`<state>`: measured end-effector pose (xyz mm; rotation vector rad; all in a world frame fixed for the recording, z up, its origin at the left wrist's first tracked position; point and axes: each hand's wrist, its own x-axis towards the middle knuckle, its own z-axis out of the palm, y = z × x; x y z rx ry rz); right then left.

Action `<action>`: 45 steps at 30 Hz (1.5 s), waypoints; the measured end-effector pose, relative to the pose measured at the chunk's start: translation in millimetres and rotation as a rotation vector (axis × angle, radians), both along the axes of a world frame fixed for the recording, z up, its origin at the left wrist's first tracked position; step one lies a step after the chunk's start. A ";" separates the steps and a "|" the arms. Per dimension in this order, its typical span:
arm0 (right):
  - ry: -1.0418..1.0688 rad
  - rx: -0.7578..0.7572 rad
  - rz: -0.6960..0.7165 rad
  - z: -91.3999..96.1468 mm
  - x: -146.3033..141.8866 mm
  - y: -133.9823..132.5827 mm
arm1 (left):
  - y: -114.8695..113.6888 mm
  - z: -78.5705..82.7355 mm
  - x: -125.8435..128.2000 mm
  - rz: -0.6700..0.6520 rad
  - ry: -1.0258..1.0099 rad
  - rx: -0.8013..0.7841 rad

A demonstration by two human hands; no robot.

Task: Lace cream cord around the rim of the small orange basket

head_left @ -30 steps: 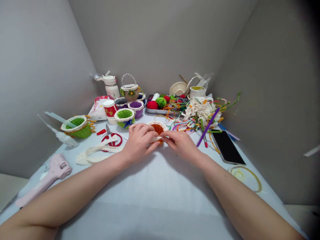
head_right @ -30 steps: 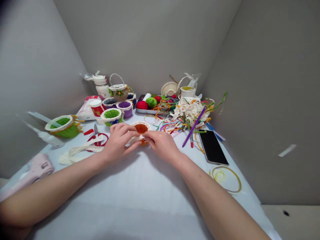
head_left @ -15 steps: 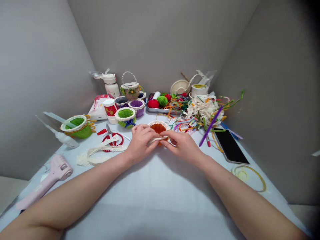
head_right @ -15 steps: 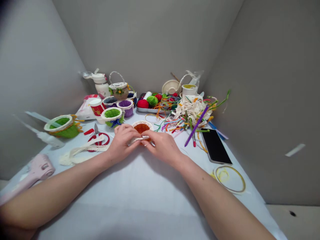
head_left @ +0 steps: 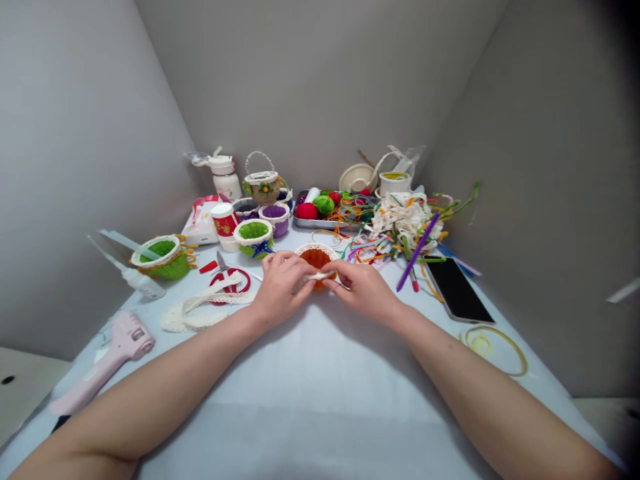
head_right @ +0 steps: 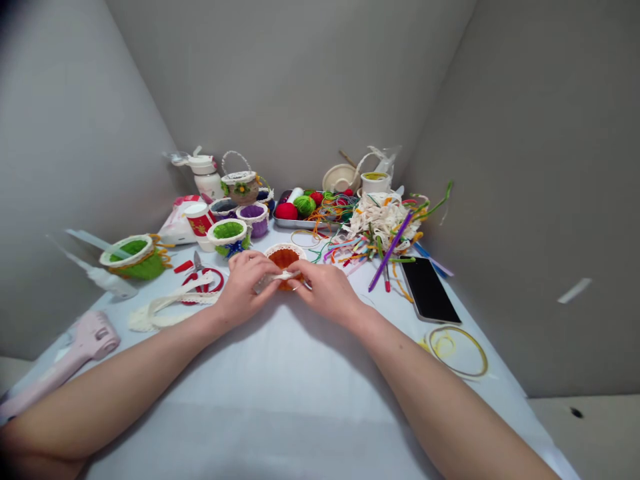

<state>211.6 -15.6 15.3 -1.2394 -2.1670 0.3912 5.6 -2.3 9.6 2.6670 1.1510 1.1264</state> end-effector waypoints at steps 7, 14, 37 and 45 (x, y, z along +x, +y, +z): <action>0.053 0.010 0.021 -6.2 0.2 2.6 | -2.2 1.1 3.2 -0.006 -0.018 -0.045; 0.076 -0.013 0.019 -3.8 -1.5 1.4 | -0.1 0.2 7.0 0.015 -0.018 -0.072; -0.031 -0.101 -0.067 45.8 18.8 -7.9 | 2.2 0.3 6.3 0.023 -0.074 -0.132; 0.041 -0.047 -0.023 24.7 11.4 2.5 | 2.6 0.8 7.2 0.025 -0.093 -0.128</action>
